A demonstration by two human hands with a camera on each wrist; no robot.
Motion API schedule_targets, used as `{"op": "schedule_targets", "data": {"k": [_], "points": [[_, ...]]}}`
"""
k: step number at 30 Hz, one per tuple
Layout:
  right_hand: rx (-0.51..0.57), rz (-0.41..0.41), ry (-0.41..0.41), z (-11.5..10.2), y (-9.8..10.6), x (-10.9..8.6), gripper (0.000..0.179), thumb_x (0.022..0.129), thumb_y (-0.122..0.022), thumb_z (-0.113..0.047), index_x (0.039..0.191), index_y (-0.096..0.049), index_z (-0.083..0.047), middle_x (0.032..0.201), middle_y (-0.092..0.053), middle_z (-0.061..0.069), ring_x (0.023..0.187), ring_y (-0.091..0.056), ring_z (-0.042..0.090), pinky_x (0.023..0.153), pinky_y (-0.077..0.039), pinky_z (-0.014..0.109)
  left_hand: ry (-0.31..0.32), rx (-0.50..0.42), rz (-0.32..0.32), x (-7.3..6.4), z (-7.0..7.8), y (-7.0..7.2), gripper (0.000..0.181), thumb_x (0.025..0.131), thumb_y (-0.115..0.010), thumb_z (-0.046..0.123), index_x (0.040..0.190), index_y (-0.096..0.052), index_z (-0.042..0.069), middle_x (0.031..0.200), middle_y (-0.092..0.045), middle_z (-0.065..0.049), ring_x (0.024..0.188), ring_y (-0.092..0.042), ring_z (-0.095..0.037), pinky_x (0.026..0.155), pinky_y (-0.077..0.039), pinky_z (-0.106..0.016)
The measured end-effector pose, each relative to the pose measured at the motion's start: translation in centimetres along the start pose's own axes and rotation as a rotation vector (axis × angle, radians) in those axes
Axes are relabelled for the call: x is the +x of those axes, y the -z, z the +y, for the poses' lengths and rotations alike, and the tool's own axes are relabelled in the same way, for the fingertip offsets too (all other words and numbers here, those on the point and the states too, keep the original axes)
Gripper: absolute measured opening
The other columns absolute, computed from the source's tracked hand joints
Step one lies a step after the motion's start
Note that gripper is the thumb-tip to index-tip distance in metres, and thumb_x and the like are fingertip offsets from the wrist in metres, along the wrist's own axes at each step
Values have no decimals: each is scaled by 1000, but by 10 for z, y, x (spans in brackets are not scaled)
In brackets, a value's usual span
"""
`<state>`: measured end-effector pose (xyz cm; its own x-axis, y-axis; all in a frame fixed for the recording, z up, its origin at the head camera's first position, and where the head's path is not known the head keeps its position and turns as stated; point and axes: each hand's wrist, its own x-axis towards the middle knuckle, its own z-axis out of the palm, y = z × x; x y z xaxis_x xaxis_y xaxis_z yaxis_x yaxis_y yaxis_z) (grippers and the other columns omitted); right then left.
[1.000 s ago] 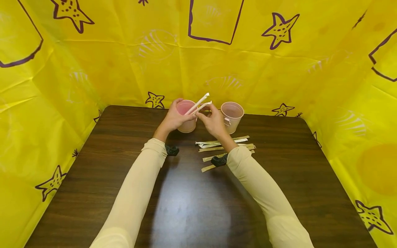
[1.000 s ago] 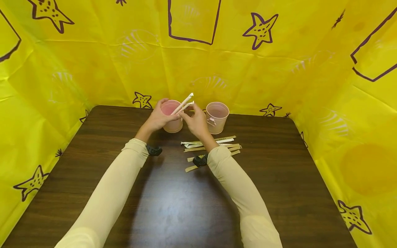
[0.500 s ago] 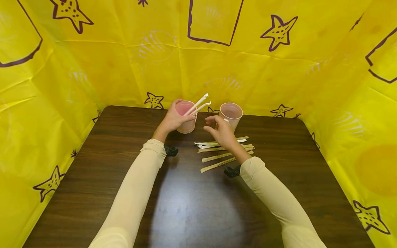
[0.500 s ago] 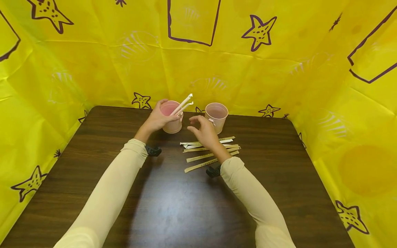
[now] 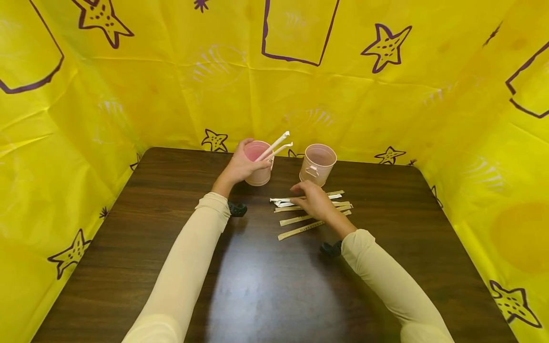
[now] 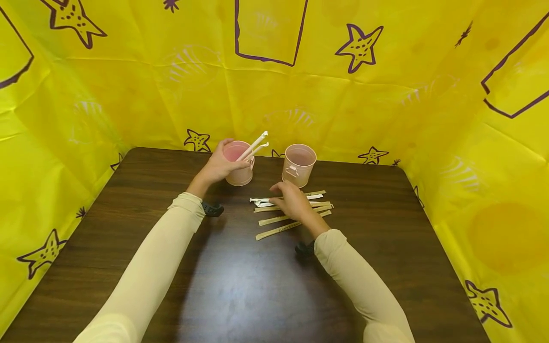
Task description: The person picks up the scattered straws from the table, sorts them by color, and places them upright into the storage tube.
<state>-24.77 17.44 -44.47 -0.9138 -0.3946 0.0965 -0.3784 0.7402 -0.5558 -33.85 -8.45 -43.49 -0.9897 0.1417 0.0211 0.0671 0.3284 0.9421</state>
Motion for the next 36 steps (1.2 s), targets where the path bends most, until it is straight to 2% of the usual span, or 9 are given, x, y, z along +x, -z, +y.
{"op": "schedule_targets", "data": {"k": [7, 14, 18, 25, 36], "points": [[-22, 1, -13, 11, -3, -3, 25, 92, -76, -17, 112, -75, -3, 111, -68, 16, 106, -66, 32, 93, -54, 47, -4, 18, 4, 0, 2, 0, 106, 74, -91, 32, 156, -27, 12, 149, -45, -19, 134, -49, -34, 118, -38, -49], [-17, -42, -57, 17, -8, -2, 24, 91, -77, -18, 112, -76, -6, 114, -68, 14, 108, -67, 32, 96, -54, 46, -3, 14, 17, 0, 2, 1, 105, 75, -91, 30, 156, -27, 12, 149, -45, -19, 134, -48, -35, 118, -37, -49], [-44, -40, -64, 19, -10, -3, 20, 91, -76, -18, 109, -78, -8, 108, -66, 12, 103, -66, 32, 92, -54, 47, -6, 4, 10, 1, 2, 1, 106, 75, -91, 29, 156, -26, 11, 149, -44, -19, 134, -48, -35, 118, -37, -49], [-76, -16, -41, 18, -11, -7, 14, 93, -75, -19, 103, -79, -10, 101, -66, 9, 96, -66, 28, 86, -55, 45, -10, -5, 5, 2, 1, 0, 106, 75, -91, 31, 156, -26, 12, 150, -43, -19, 135, -48, -34, 117, -38, -50], [-22, 5, 7, 16, -4, -9, 11, 93, -74, -14, 102, -76, -8, 102, -72, 10, 97, -68, 26, 89, -55, 44, 6, 13, 9, 1, 0, 0, 106, 74, -92, 32, 156, -27, 13, 150, -43, -19, 135, -47, -34, 119, -37, -50]]}}
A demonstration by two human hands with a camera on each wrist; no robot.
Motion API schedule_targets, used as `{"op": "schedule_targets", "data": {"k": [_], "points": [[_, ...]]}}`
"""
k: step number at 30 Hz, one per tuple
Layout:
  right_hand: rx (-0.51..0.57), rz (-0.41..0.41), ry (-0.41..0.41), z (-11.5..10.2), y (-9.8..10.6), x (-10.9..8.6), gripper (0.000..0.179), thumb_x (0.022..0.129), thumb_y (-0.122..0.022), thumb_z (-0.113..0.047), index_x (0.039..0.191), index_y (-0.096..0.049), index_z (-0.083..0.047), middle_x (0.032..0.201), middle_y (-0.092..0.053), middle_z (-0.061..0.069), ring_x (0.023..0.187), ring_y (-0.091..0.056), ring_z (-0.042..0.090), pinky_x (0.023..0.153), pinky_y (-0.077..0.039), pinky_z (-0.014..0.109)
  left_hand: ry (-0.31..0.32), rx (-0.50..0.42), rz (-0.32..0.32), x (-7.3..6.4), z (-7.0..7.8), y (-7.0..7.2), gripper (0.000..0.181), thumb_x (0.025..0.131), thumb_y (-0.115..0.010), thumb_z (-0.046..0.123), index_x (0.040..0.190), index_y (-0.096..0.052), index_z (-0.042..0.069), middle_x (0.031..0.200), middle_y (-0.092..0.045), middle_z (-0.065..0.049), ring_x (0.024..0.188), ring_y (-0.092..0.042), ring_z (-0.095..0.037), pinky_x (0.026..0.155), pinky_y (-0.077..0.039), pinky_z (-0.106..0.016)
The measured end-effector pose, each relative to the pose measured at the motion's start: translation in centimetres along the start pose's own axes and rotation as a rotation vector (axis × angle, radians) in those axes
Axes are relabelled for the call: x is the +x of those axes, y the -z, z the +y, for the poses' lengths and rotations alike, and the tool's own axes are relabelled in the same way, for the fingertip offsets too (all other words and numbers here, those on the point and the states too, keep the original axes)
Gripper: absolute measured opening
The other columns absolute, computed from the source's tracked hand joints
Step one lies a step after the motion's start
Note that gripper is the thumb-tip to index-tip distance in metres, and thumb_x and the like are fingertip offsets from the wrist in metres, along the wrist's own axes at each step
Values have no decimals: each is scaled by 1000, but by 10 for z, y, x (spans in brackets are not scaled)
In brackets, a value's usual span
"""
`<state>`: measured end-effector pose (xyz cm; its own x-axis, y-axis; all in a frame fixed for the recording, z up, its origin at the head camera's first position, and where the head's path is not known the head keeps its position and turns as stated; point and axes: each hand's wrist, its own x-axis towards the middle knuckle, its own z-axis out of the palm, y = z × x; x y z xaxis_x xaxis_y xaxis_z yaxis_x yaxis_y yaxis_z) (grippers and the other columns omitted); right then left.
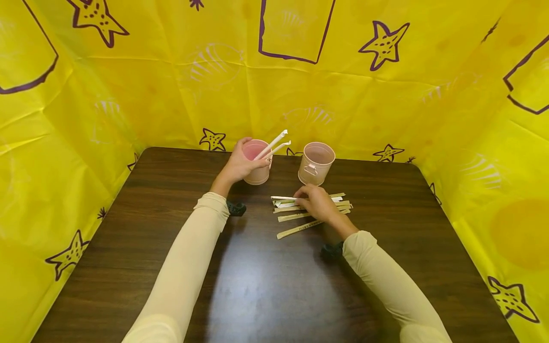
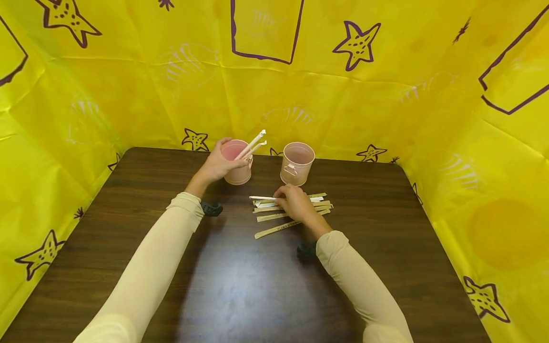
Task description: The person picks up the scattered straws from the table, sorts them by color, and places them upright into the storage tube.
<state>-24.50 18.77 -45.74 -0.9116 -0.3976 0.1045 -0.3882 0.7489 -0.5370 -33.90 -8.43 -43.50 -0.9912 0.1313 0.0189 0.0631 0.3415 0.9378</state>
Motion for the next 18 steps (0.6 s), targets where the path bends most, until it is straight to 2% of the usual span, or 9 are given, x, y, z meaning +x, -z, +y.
{"op": "schedule_targets", "data": {"k": [4, 8, 13, 18], "points": [[50, 39, 32, -5, 7, 3, 12, 95, -72, -13, 104, -74, -6, 105, -72, 11, 98, -68, 26, 89, -55, 43, -3, -9, -3, 2, 1, 1, 107, 74, -92, 33, 156, -27, 13, 151, -43, -19, 136, -47, -35, 118, -37, -50], [108, 106, 72, -11, 13, 4, 12, 95, -72, -12, 105, -71, -6, 104, -71, 11, 93, -65, 24, 83, -53, 39, -3, -19, -8, 2, 1, 1, 108, 73, -92, 34, 156, -26, 14, 152, -42, -19, 136, -47, -35, 118, -37, -50], [178, 192, 134, -20, 21, 4, 13, 93, -73, -10, 104, -68, -5, 98, -67, 9, 74, -55, 19, 66, -47, 27, 5, -15, -12, 0, 1, 0, 108, 74, -92, 33, 157, -25, 13, 151, -42, -19, 136, -47, -35, 118, -38, -51], [316, 229, 108, -35, 32, 3, 15, 94, -72, -10, 106, -64, -5, 79, -60, 8, 55, -47, 14, 49, -38, 22, 0, -7, -9, 0, 0, 0, 106, 75, -91, 33, 157, -26, 13, 150, -43, -19, 136, -47, -35, 118, -37, -51]]}}
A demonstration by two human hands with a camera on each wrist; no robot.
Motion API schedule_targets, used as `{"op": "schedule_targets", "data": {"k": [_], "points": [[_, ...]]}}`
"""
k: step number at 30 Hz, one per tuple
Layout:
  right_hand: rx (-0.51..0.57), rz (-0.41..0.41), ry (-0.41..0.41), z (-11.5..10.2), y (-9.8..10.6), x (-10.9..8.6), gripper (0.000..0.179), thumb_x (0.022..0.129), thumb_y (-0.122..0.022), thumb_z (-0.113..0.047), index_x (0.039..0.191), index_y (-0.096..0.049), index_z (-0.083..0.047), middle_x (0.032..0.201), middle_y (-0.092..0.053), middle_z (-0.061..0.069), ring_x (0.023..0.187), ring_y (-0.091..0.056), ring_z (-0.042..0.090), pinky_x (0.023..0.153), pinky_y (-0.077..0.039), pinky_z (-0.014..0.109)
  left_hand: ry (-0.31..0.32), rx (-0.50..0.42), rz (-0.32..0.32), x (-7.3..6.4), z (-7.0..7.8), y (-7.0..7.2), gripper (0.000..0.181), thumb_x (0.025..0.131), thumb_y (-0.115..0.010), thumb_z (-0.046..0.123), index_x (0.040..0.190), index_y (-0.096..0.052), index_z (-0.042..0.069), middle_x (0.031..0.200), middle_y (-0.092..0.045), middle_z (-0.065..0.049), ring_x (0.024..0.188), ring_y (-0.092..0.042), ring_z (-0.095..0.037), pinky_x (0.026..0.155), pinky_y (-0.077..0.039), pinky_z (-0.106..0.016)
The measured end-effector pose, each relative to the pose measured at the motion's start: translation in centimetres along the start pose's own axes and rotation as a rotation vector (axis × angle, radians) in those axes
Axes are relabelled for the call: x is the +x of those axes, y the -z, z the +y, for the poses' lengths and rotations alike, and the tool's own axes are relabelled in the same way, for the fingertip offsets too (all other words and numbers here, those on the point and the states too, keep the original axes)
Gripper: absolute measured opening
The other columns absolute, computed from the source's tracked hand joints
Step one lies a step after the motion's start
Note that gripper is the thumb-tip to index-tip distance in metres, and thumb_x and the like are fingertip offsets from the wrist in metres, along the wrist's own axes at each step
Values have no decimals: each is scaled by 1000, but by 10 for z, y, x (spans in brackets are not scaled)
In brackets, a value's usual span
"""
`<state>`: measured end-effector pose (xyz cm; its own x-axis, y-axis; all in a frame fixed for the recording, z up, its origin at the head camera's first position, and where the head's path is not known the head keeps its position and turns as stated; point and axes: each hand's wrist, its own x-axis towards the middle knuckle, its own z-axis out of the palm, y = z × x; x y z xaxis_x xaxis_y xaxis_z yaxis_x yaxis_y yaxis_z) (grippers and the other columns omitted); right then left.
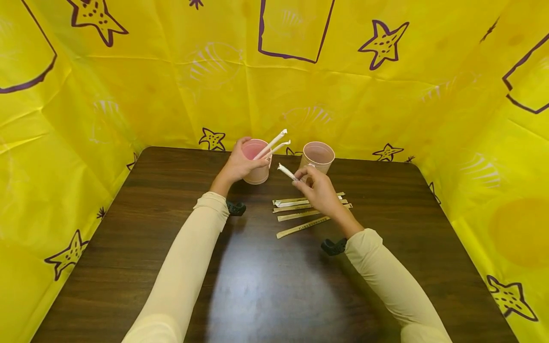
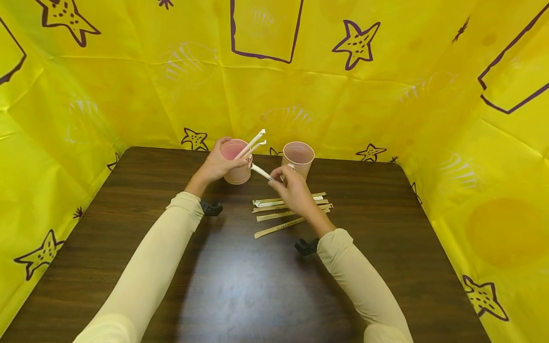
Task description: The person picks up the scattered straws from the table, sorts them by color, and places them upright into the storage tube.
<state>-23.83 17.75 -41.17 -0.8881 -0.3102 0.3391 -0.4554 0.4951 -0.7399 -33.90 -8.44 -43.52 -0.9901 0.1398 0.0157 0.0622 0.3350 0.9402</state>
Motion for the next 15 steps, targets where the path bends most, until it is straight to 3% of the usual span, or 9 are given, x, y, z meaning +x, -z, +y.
{"op": "schedule_targets", "data": {"k": [5, 11, 15], "points": [[139, 67, -49, -17, 6, 4, 17, 96, -70, -11, 108, -60, -4, 69, -59, 12, 48, -45, 8, 45, -36, 21, -8, 1, 3, 0, 1, 0, 105, 75, -91, 33, 156, -27, 13, 150, -43, -19, 135, -47, -35, 118, -37, -51], [301, 131, -52, -30, 12, 9, 23, 98, -67, -6, 117, -57, 3, 100, -62, 14, 47, -40, 5, 46, -35, 19, 1, 4, -6, -1, 1, 1, 107, 75, -91, 33, 157, -25, 13, 151, -42, -19, 136, -47, -34, 118, -37, -51], [392, 183, -43, -37, 17, 16, 24, 98, -66, -5, 117, -57, 7, 106, -61, 5, 47, -40, 6, 45, -36, 18, 1, 2, -2, 0, 1, 0, 106, 75, -91, 32, 156, -27, 13, 150, -43, -19, 135, -47, -35, 118, -38, -50]]}}
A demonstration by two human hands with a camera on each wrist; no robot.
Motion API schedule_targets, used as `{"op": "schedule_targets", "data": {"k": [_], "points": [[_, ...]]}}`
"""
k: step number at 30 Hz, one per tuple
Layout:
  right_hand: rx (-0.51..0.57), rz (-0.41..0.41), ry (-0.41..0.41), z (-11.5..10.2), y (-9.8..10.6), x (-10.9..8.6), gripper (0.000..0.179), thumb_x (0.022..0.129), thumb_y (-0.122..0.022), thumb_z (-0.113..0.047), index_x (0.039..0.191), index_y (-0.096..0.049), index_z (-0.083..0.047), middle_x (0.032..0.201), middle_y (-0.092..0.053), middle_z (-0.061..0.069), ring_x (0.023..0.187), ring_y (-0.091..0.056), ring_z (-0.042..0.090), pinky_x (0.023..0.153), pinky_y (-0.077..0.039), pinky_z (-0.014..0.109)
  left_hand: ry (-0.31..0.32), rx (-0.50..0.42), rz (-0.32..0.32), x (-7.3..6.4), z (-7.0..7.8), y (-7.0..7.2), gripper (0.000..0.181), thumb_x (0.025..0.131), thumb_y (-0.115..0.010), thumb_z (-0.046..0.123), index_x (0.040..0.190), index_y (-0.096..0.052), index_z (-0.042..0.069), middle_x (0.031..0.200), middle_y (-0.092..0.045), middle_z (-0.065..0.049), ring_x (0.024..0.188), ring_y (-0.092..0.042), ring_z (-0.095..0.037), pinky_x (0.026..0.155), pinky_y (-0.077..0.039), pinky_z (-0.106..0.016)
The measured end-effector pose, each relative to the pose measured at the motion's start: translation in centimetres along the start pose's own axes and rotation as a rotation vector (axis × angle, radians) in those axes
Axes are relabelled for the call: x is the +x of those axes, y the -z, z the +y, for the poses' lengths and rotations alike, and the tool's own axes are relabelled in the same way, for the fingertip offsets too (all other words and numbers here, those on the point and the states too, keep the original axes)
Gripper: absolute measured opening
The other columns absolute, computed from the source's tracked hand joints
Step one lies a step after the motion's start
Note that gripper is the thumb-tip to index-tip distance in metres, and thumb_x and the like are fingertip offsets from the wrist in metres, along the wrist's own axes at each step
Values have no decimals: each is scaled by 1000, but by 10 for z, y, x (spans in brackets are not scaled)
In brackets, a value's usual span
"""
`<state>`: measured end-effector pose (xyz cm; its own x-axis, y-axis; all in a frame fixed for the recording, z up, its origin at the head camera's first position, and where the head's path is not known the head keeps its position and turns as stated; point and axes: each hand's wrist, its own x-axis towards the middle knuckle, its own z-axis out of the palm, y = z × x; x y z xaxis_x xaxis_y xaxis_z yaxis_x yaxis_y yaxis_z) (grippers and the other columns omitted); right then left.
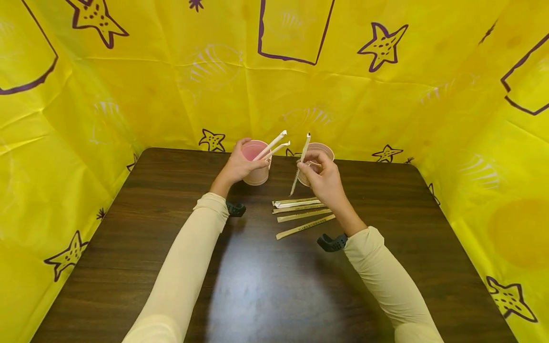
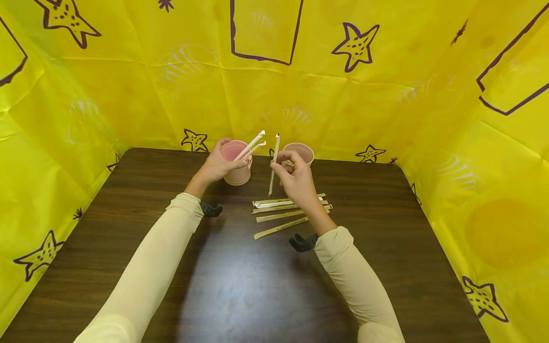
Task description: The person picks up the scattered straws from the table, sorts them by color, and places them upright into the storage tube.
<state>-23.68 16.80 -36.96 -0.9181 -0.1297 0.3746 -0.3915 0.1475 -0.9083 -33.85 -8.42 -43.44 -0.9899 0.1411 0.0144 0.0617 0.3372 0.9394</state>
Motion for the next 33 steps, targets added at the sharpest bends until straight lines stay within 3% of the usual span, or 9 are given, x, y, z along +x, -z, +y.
{"op": "schedule_targets", "data": {"k": [4, 8, 12, 18, 25, 33], "points": [[125, 90, 5, -6, -2, 7, 20, 98, -66, -5, 114, -57, 5, 107, -64, -2, 52, -45, 9, 45, -38, 20, -3, -6, 1, 0, -1, 0, 105, 75, -91, 31, 156, -27, 13, 150, -43, -19, 136, -47, -35, 118, -37, -50], [187, 187, 20, -10, -7, 12, 11, 98, -66, -7, 107, -59, -9, 99, -68, -4, 52, -47, 9, 45, -40, 21, 4, -9, -4, -1, -1, 1, 107, 75, -91, 31, 157, -25, 12, 151, -43, -20, 136, -47, -35, 118, -37, -51], [242, 259, 72, -14, -15, 19, 14, 97, -68, -8, 102, -60, -18, 97, -68, -3, 49, -47, 9, 43, -40, 18, 2, -8, 0, -3, -1, 1, 107, 75, -91, 31, 157, -25, 11, 151, -43, -19, 136, -47, -35, 119, -37, -50], [327, 307, 102, -9, -30, 33, 16, 96, -69, -3, 100, -62, -17, 96, -69, -2, 47, -46, 6, 42, -38, 17, 7, 0, -3, -3, -3, 2, 107, 76, -90, 31, 158, -24, 11, 151, -43, -20, 136, -47, -36, 118, -37, -50], [385, 331, -14, 4, -46, 43, 18, 94, -69, 0, 99, -61, -15, 94, -69, -7, 41, -42, 1, 39, -36, 15, 0, -22, -3, -1, -3, 0, 107, 75, -91, 30, 157, -25, 11, 150, -44, -19, 134, -49, -34, 118, -38, -49], [345, 327, -50, 16, -57, 49, 14, 95, -68, 1, 103, -59, -6, 95, -63, -8, 39, -39, 1, 39, -33, 16, -16, -20, 6, -1, -1, -1, 106, 75, -91, 29, 157, -26, 10, 150, -45, -19, 134, -50, -33, 117, -39, -48]]}}
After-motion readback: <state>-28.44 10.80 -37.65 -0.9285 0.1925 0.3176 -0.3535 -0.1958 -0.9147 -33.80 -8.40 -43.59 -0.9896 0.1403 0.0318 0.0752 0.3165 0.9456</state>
